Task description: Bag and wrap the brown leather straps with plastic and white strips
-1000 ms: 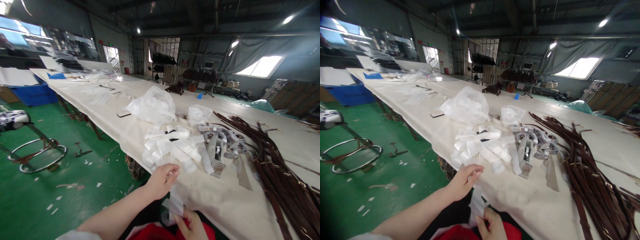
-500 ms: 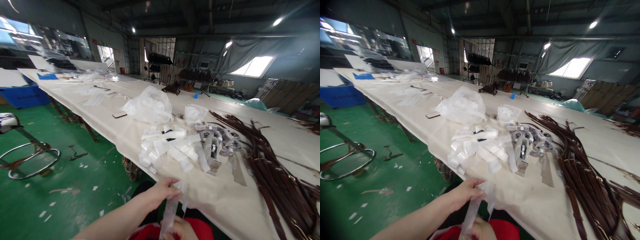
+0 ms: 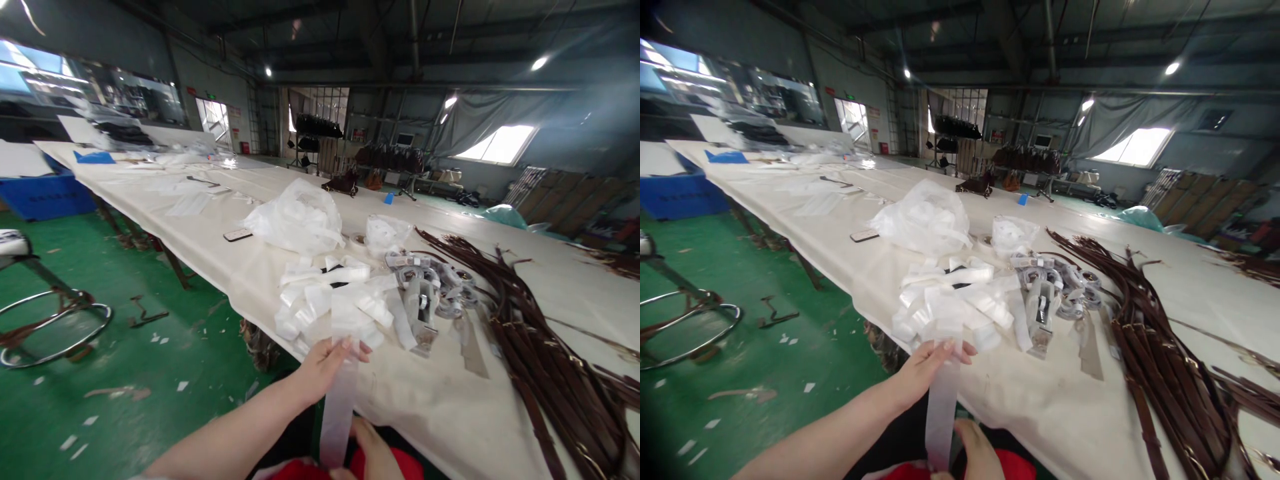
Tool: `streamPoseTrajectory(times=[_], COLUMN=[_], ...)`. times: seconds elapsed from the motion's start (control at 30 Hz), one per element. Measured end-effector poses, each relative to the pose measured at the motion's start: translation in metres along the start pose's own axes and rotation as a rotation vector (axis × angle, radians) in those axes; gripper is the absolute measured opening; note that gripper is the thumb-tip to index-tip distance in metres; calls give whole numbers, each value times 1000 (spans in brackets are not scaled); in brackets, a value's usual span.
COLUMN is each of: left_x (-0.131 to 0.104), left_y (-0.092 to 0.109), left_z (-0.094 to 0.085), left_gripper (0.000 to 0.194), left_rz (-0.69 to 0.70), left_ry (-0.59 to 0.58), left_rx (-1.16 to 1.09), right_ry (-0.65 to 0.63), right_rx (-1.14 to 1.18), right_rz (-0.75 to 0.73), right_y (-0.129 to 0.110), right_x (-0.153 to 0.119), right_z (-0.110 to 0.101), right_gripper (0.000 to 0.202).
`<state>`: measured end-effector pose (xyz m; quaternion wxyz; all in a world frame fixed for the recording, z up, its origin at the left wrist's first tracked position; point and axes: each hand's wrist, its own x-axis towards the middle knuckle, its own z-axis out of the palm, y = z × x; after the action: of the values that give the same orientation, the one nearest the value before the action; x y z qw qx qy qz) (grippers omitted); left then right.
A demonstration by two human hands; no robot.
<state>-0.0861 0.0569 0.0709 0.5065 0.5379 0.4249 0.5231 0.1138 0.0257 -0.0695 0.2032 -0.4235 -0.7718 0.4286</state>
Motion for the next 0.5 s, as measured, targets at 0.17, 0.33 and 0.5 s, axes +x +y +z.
streamPoseTrajectory(times=[0.17, 0.33, 0.5], left_x=[-16, -9, -6], left_y=[-12, -9, -12], left_z=[19, 18, 16], left_gripper=[55, 42, 35], left_rz=[44, 25, -42], left_ry=[-315, -53, 10], left_rx=[98, 126, 136], right_ry=[188, 114, 62], right_rx=[160, 124, 123], right_rz=[-107, -178, -187], right_y=[-37, -49, -29], right_x=[4, 3, 2], right_z=[-37, -36, -26], right_gripper=[35, 36, 31])
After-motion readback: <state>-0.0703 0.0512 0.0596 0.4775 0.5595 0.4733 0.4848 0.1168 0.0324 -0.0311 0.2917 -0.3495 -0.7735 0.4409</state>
